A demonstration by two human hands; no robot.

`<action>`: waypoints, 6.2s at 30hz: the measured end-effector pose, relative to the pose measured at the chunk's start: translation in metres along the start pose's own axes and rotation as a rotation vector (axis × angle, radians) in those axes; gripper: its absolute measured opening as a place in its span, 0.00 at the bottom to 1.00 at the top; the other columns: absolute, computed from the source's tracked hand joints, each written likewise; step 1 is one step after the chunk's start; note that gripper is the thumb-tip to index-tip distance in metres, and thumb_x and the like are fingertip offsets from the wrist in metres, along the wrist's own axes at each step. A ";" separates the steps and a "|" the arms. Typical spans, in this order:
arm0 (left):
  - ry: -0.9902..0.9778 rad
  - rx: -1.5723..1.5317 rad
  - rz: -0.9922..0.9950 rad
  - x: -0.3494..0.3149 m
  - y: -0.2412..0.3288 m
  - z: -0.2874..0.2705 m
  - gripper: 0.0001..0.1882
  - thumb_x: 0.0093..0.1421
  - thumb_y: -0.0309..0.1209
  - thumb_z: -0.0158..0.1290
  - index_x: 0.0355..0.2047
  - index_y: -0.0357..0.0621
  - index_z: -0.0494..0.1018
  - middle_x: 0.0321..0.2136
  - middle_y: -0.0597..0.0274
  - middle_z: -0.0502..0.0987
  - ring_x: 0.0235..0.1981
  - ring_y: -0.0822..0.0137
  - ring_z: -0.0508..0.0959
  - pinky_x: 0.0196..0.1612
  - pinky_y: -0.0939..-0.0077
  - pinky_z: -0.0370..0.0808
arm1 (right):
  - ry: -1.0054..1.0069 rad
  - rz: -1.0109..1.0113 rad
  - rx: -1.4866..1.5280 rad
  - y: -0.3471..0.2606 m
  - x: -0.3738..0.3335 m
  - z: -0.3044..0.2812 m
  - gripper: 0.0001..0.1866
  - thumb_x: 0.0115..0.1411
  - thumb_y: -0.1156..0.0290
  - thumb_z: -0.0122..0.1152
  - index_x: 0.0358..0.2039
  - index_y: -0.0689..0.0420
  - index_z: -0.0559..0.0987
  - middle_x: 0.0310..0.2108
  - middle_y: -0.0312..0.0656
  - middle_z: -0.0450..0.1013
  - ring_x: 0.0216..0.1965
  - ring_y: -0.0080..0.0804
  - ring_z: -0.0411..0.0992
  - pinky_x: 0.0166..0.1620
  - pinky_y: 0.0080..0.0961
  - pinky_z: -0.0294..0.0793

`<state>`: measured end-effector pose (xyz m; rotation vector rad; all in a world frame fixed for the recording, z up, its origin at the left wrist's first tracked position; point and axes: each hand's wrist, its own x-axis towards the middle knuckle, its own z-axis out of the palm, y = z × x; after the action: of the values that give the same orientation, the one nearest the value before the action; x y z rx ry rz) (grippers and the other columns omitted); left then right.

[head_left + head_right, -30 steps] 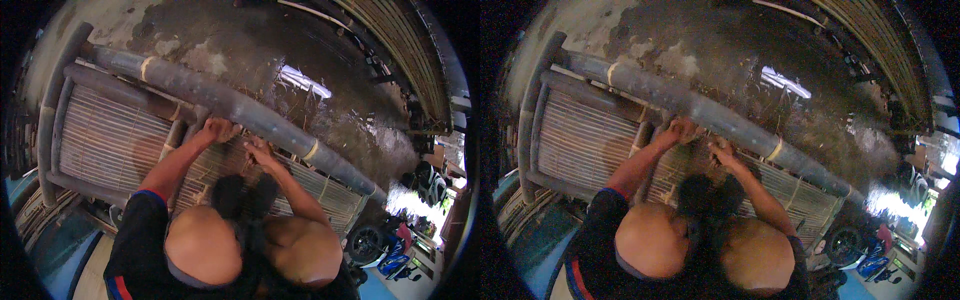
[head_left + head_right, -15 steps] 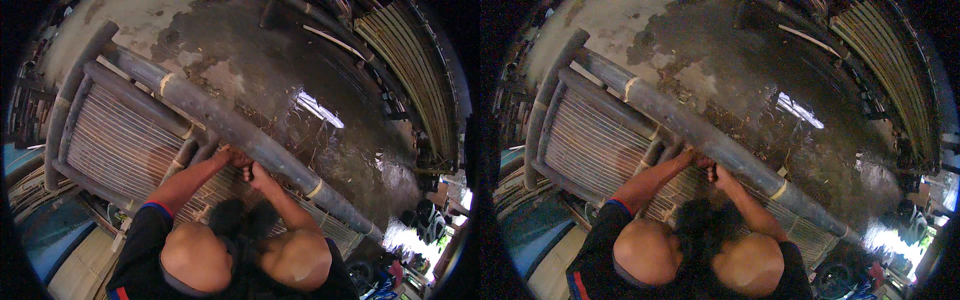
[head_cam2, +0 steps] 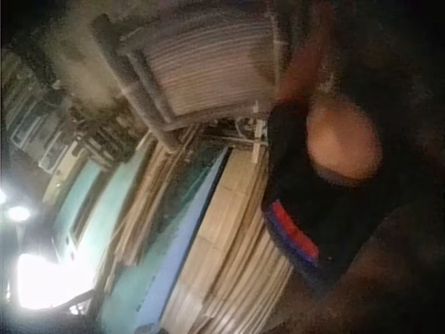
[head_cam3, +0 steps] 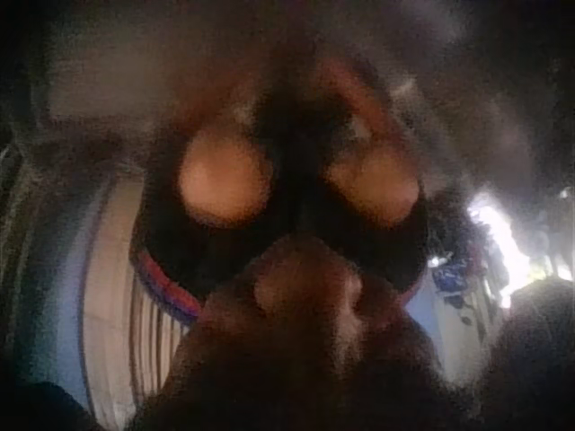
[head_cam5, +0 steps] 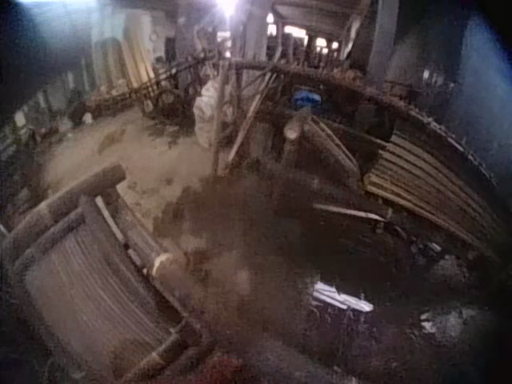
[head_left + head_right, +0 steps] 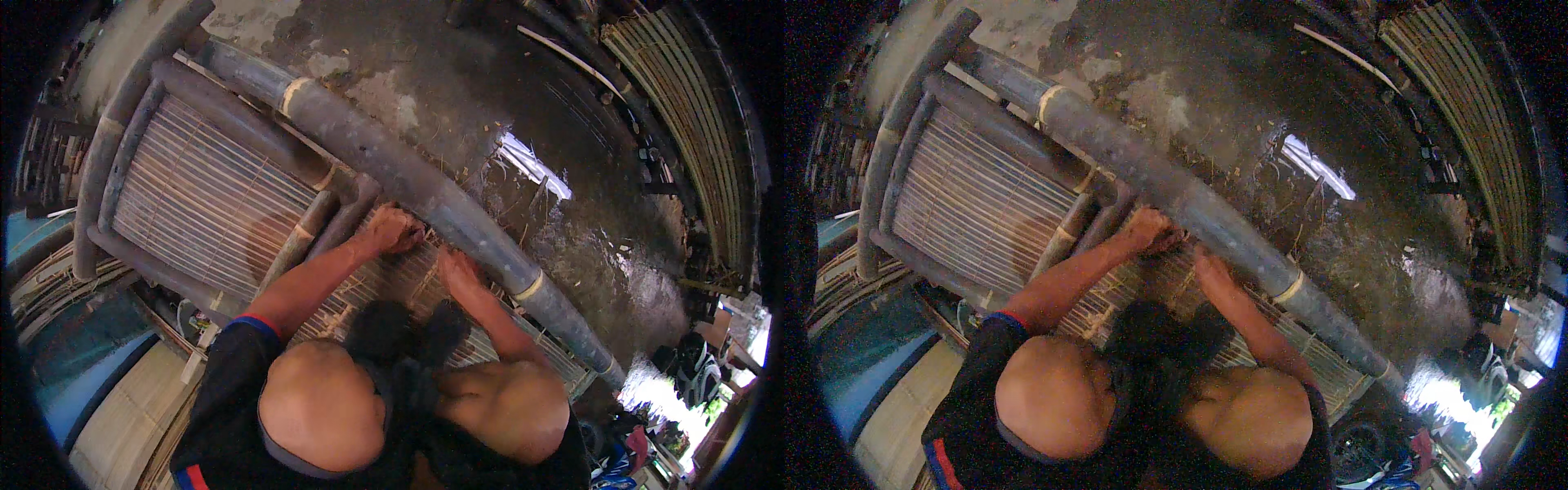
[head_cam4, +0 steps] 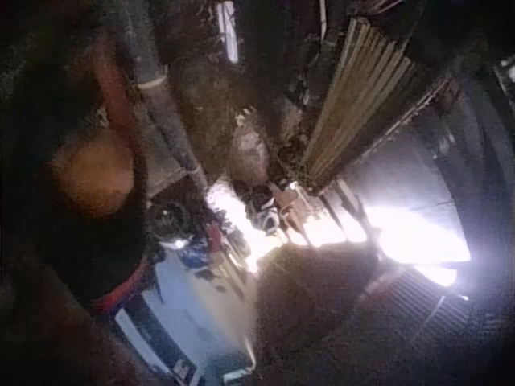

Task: The person weaves a bamboo mat by hand, inserting thin bamboo strips into a frame and securing them with ties. They use a knife to trim excess material and adjust the strips to fit the frame.

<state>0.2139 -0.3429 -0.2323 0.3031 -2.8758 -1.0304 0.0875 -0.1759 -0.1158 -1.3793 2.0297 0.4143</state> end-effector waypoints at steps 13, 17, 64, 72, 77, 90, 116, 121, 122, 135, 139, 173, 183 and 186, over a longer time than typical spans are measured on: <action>0.152 -0.136 -0.126 -0.004 0.031 -0.019 0.08 0.58 0.43 0.57 0.31 0.57 0.81 0.29 0.63 0.82 0.38 0.56 0.80 0.53 0.56 0.67 | 0.175 0.120 1.567 -0.006 0.000 0.065 0.13 0.68 0.63 0.54 0.44 0.58 0.77 0.21 0.36 0.69 0.20 0.25 0.69 0.25 0.24 0.70; 0.308 -0.542 -0.173 -0.010 0.066 -0.045 0.06 0.53 0.36 0.60 0.31 0.53 0.81 0.36 0.62 0.81 0.43 0.58 0.78 0.54 0.59 0.66 | 0.288 0.151 1.875 -0.017 0.028 0.087 0.12 0.67 0.67 0.53 0.45 0.61 0.76 0.25 0.38 0.71 0.21 0.25 0.70 0.24 0.23 0.70; 0.170 -0.508 0.121 -0.026 0.072 0.011 0.21 0.52 0.40 0.61 0.43 0.42 0.73 0.43 0.46 0.75 0.47 0.44 0.74 0.52 0.54 0.71 | 0.357 -0.105 1.593 -0.027 -0.006 0.017 0.15 0.66 0.69 0.47 0.20 0.57 0.68 0.18 0.32 0.62 0.22 0.20 0.59 0.28 0.22 0.58; 0.079 -0.496 0.223 -0.015 0.070 0.015 0.15 0.52 0.37 0.61 0.35 0.41 0.74 0.36 0.44 0.76 0.42 0.41 0.75 0.47 0.52 0.72 | 0.506 -0.132 1.537 -0.031 -0.019 0.012 0.14 0.65 0.70 0.47 0.22 0.60 0.70 0.19 0.32 0.62 0.22 0.19 0.60 0.29 0.21 0.63; -0.203 -0.576 -0.021 -0.024 0.068 0.011 0.14 0.52 0.34 0.61 0.36 0.40 0.75 0.35 0.45 0.76 0.41 0.41 0.75 0.45 0.52 0.73 | 0.444 -0.065 1.486 -0.037 -0.031 0.001 0.13 0.66 0.68 0.49 0.26 0.63 0.72 0.20 0.34 0.65 0.25 0.20 0.64 0.32 0.24 0.68; -0.032 -0.255 0.223 -0.066 0.082 -0.017 0.09 0.59 0.30 0.58 0.39 0.42 0.75 0.40 0.52 0.76 0.46 0.48 0.75 0.53 0.53 0.73 | 0.535 -0.493 0.561 -0.001 -0.103 0.040 0.07 0.60 0.66 0.60 0.31 0.56 0.75 0.45 0.46 0.71 0.46 0.45 0.72 0.39 0.40 0.76; 0.075 0.270 -0.503 -0.307 0.113 -0.013 0.29 0.69 0.50 0.43 0.68 0.60 0.57 0.71 0.57 0.50 0.74 0.56 0.44 0.72 0.51 0.41 | 0.332 0.049 0.594 0.081 -0.055 -0.073 0.30 0.71 0.47 0.42 0.55 0.63 0.74 0.51 0.58 0.74 0.52 0.52 0.71 0.56 0.38 0.67; 0.171 0.267 -0.473 -0.309 0.117 -0.011 0.28 0.71 0.49 0.38 0.68 0.55 0.57 0.71 0.58 0.51 0.73 0.58 0.45 0.73 0.53 0.37 | 0.391 0.075 0.659 0.072 -0.062 -0.075 0.32 0.71 0.46 0.44 0.56 0.64 0.74 0.53 0.55 0.74 0.51 0.49 0.72 0.55 0.36 0.67; 0.184 0.258 -0.469 -0.310 0.115 -0.007 0.28 0.71 0.49 0.37 0.68 0.55 0.58 0.71 0.59 0.51 0.73 0.58 0.45 0.73 0.53 0.37 | 0.408 0.080 0.658 0.072 -0.061 -0.074 0.32 0.71 0.46 0.44 0.57 0.64 0.73 0.53 0.55 0.74 0.51 0.48 0.72 0.55 0.36 0.67; 0.278 0.253 -0.475 -0.311 0.110 0.004 0.24 0.68 0.38 0.46 0.62 0.47 0.64 0.69 0.60 0.58 0.72 0.59 0.50 0.72 0.52 0.46 | 0.477 -0.005 0.717 0.069 -0.059 -0.067 0.28 0.70 0.53 0.49 0.54 0.69 0.74 0.53 0.56 0.73 0.51 0.51 0.71 0.57 0.39 0.66; 0.602 0.443 -0.601 -0.341 0.123 -0.019 0.22 0.64 0.35 0.50 0.58 0.44 0.68 0.61 0.52 0.67 0.65 0.52 0.64 0.67 0.52 0.59 | 0.525 -0.060 0.720 0.060 -0.056 -0.046 0.28 0.70 0.54 0.49 0.53 0.69 0.74 0.53 0.56 0.73 0.51 0.51 0.71 0.57 0.39 0.66; 1.387 -0.445 -2.242 -0.732 0.064 0.187 0.21 0.64 0.45 0.46 0.41 0.39 0.77 0.42 0.39 0.78 0.45 0.38 0.77 0.50 0.49 0.72 | 0.412 0.069 0.485 -0.154 -0.083 0.135 0.23 0.68 0.59 0.52 0.50 0.70 0.75 0.51 0.56 0.73 0.49 0.51 0.72 0.56 0.39 0.67; 1.529 -0.232 -2.162 -0.734 0.114 0.130 0.20 0.65 0.44 0.46 0.43 0.41 0.76 0.36 0.42 0.80 0.39 0.43 0.80 0.44 0.54 0.73 | 0.474 0.070 0.468 -0.142 -0.054 0.107 0.22 0.68 0.61 0.53 0.50 0.70 0.75 0.50 0.56 0.73 0.49 0.51 0.72 0.55 0.39 0.67; 1.881 -0.253 -1.888 -0.683 0.135 0.087 0.20 0.67 0.45 0.44 0.40 0.39 0.75 0.32 0.44 0.79 0.36 0.47 0.80 0.42 0.56 0.73 | 0.554 0.089 0.423 -0.126 -0.044 0.084 0.22 0.68 0.61 0.53 0.49 0.70 0.75 0.50 0.56 0.73 0.49 0.51 0.72 0.55 0.39 0.68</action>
<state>0.8487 -0.0440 -0.2149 2.2263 -0.2308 -0.3010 0.2407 -0.1458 -0.1379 -1.2222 2.4347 -0.3945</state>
